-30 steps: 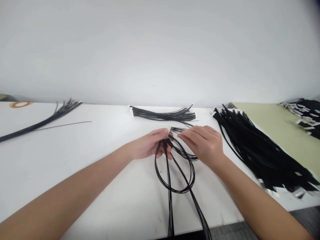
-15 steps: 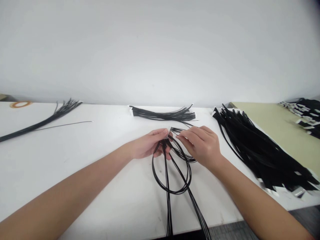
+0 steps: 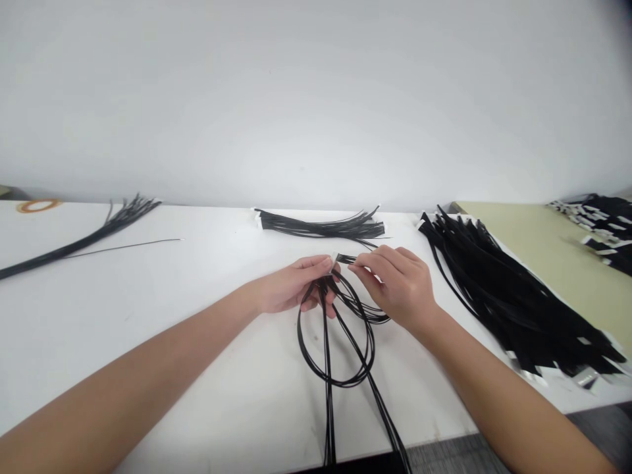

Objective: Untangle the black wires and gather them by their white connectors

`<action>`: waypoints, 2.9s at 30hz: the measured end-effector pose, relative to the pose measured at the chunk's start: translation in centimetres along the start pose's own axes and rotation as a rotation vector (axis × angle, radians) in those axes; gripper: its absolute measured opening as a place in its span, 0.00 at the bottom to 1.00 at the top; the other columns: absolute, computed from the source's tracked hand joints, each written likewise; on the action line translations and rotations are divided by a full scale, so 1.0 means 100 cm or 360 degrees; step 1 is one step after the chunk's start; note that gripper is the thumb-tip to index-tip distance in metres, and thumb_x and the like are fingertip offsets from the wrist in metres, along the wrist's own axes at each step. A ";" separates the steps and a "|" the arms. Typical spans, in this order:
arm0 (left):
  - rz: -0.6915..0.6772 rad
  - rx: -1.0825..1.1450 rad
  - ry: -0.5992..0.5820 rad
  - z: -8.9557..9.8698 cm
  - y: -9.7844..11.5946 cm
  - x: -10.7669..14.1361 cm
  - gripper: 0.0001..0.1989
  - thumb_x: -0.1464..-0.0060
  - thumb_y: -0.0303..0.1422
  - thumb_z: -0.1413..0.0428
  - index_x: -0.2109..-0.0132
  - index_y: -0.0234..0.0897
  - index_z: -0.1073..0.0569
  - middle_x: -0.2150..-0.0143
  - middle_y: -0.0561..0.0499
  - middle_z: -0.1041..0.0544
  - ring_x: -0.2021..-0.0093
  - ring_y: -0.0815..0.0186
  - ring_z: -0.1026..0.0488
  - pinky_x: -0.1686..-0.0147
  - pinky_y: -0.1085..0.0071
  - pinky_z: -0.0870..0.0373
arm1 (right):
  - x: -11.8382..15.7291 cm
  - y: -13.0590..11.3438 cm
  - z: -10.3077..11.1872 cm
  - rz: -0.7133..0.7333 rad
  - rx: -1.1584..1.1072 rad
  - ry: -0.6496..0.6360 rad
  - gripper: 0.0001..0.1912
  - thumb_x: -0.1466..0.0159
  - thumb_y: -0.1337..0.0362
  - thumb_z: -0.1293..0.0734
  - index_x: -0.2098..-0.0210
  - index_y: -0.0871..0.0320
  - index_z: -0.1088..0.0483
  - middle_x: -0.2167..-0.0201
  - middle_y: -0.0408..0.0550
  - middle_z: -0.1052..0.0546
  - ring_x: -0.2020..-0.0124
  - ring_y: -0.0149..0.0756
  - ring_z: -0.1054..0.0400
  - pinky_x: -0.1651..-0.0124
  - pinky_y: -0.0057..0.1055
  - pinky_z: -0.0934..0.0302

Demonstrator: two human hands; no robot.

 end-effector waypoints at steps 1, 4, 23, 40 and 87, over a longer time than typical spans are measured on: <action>0.0000 -0.0005 -0.0006 0.000 0.000 0.000 0.16 0.41 0.46 0.53 0.60 0.36 0.36 0.75 0.51 0.27 0.74 0.65 0.23 0.88 0.82 0.47 | 0.000 0.000 0.000 -0.0008 -0.0006 0.0000 0.02 0.39 0.67 0.34 0.68 0.57 0.34 0.76 0.40 0.27 0.78 0.24 0.39 0.71 0.27 0.48; -0.0002 -0.0020 -0.0013 0.000 -0.001 0.000 0.16 0.41 0.46 0.53 0.61 0.36 0.36 0.75 0.51 0.27 0.74 0.64 0.23 0.88 0.82 0.47 | 0.000 0.001 0.000 -0.0037 -0.0024 -0.0004 0.03 0.38 0.66 0.35 0.69 0.57 0.33 0.76 0.41 0.27 0.78 0.24 0.40 0.71 0.27 0.48; -0.0004 0.0006 -0.0044 -0.001 -0.001 0.000 0.16 0.43 0.47 0.50 0.62 0.36 0.37 0.75 0.51 0.26 0.74 0.65 0.23 0.88 0.82 0.47 | -0.002 -0.001 -0.001 -0.0088 -0.0170 -0.0114 0.03 0.38 0.68 0.36 0.68 0.57 0.32 0.74 0.41 0.27 0.77 0.25 0.40 0.70 0.27 0.47; -0.0023 0.0035 -0.0072 -0.001 -0.001 0.000 0.15 0.42 0.45 0.51 0.63 0.35 0.36 0.75 0.50 0.26 0.74 0.64 0.23 0.89 0.82 0.46 | 0.000 -0.004 -0.004 0.0030 -0.0036 0.0005 0.02 0.40 0.70 0.34 0.68 0.57 0.32 0.75 0.39 0.26 0.76 0.24 0.36 0.69 0.27 0.47; -0.0126 0.0358 0.0277 0.010 -0.003 -0.006 0.16 0.42 0.46 0.51 0.60 0.36 0.31 0.70 0.48 0.24 0.76 0.71 0.26 0.87 0.83 0.43 | -0.003 -0.004 -0.003 0.0207 0.0244 -0.0290 0.08 0.39 0.73 0.37 0.68 0.56 0.27 0.78 0.37 0.27 0.77 0.24 0.40 0.53 0.37 0.56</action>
Point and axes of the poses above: each hand's wrist, its own x-axis away from the middle knuckle, its own z-axis out of the back of the hand, y = z × x, the point moved 2 cm from there along -x, towards the middle knuckle
